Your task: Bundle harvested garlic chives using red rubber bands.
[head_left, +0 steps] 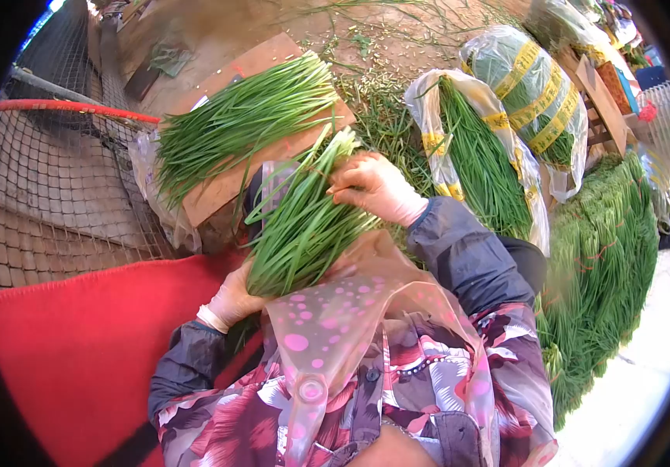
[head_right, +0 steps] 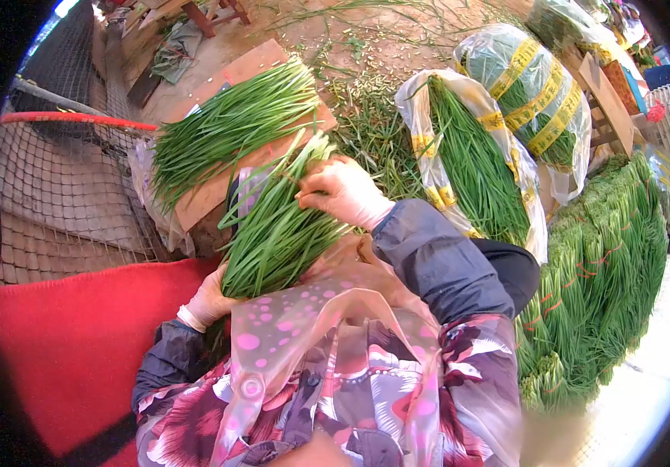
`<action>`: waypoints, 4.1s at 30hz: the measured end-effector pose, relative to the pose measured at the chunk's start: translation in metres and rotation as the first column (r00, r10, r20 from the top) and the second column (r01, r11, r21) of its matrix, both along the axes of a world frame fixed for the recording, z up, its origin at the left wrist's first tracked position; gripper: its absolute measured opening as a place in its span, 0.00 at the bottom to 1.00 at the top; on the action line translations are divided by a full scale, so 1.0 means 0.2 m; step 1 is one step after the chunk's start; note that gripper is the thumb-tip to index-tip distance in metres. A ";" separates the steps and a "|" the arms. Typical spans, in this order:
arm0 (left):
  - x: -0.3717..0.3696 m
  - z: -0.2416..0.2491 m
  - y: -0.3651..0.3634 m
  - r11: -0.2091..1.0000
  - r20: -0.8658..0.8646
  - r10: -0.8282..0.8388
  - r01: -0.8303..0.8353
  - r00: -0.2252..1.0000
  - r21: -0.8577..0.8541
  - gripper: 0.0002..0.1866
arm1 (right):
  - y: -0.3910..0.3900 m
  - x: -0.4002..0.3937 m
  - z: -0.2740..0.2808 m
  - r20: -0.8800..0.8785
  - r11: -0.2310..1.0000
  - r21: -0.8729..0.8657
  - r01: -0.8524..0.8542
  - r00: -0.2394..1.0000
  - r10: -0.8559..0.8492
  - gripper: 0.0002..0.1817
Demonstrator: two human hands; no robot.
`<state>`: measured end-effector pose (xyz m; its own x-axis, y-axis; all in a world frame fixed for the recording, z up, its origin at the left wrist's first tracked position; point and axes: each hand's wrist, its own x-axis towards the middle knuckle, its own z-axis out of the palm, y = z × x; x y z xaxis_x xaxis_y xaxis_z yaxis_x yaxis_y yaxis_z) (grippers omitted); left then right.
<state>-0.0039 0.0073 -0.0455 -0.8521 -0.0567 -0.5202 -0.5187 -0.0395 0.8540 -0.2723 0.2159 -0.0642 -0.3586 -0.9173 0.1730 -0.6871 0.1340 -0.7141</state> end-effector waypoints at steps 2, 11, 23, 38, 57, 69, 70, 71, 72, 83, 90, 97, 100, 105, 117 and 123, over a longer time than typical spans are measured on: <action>0.01 0.00 -0.01 0.998 -0.008 -0.031 0.031 0.999 -0.059 0.38 | 0.05 0.02 -0.03 0.177 0.981 0.060 0.185 0.965 -0.193 0.09; 0.01 0.06 0.00 0.937 -0.011 -0.163 0.151 0.987 -0.315 0.34 | 0.45 -0.27 0.00 -0.209 0.715 0.448 0.537 0.840 -0.500 0.26; 0.00 0.06 0.03 0.891 0.098 -0.210 0.232 0.973 -0.390 0.38 | 0.25 -0.08 0.03 0.928 0.802 -0.067 0.593 0.332 -0.168 0.11; -0.06 0.11 0.04 0.790 0.158 -0.319 0.354 0.935 -0.501 0.37 | 0.08 -0.10 0.03 -0.425 0.921 0.287 0.262 0.897 -0.123 0.28; -0.02 0.02 -0.02 0.729 0.019 -0.436 0.366 0.900 -0.579 0.36 | 0.13 -0.02 -0.09 0.229 0.945 0.322 0.055 0.964 -0.134 0.14; -0.07 0.10 -0.03 0.782 0.097 -0.388 0.383 0.917 -0.492 0.47 | 0.06 -0.02 -0.26 -0.311 0.764 0.460 0.452 0.888 -0.339 0.09; -0.05 0.08 -0.04 0.776 0.029 -0.396 0.351 0.918 -0.524 0.45 | 0.11 -0.09 -0.31 -0.365 0.733 0.449 0.512 0.853 -0.373 0.08; -0.03 0.05 -0.05 0.778 0.027 -0.392 0.347 0.919 -0.523 0.45 | 0.20 -0.19 -0.37 -0.417 0.699 0.434 0.568 0.815 -0.403 0.08; 0.00 0.03 -0.07 0.814 0.009 -0.365 0.324 0.931 -0.483 0.45 | 0.30 -0.26 -0.41 -0.455 0.620 0.541 0.567 0.818 -0.351 0.09; -0.04 0.11 -0.06 0.708 0.091 -0.428 0.396 0.899 -0.585 0.41 | -0.07 -0.16 0.04 -0.095 0.984 0.176 -0.014 0.995 0.031 0.30; -0.05 0.19 -0.04 0.772 0.108 -0.380 0.379 0.919 -0.510 0.38 | -0.02 -0.18 -0.25 -0.304 0.840 0.369 0.398 0.906 -0.296 0.11; -0.05 0.14 -0.05 0.796 0.103 -0.364 0.366 0.926 -0.483 0.37 | 0.42 -0.39 -0.21 -0.427 0.584 0.561 0.587 0.809 -0.403 0.18; -0.08 0.15 -0.03 0.802 0.123 -0.369 0.383 0.921 -0.458 0.37 | 0.19 -0.21 0.12 -0.093 0.698 0.596 0.398 0.897 -0.432 0.22; -0.07 0.16 0.03 0.725 0.274 -0.347 0.442 0.897 -0.529 0.45 | -0.06 -0.03 0.01 0.400 0.809 0.587 0.020 0.862 -0.312 0.22; 0.07 -0.07 0.01 0.954 0.050 -0.183 0.190 0.982 -0.234 0.45 | 0.50 0.06 0.58 0.872 0.709 -0.429 0.560 0.461 0.164 0.12; -0.05 -0.26 0.03 0.992 -0.148 -0.104 0.093 0.983 -0.085 0.44 | 0.69 -0.07 0.27 0.284 0.747 0.643 0.169 0.853 -0.438 0.24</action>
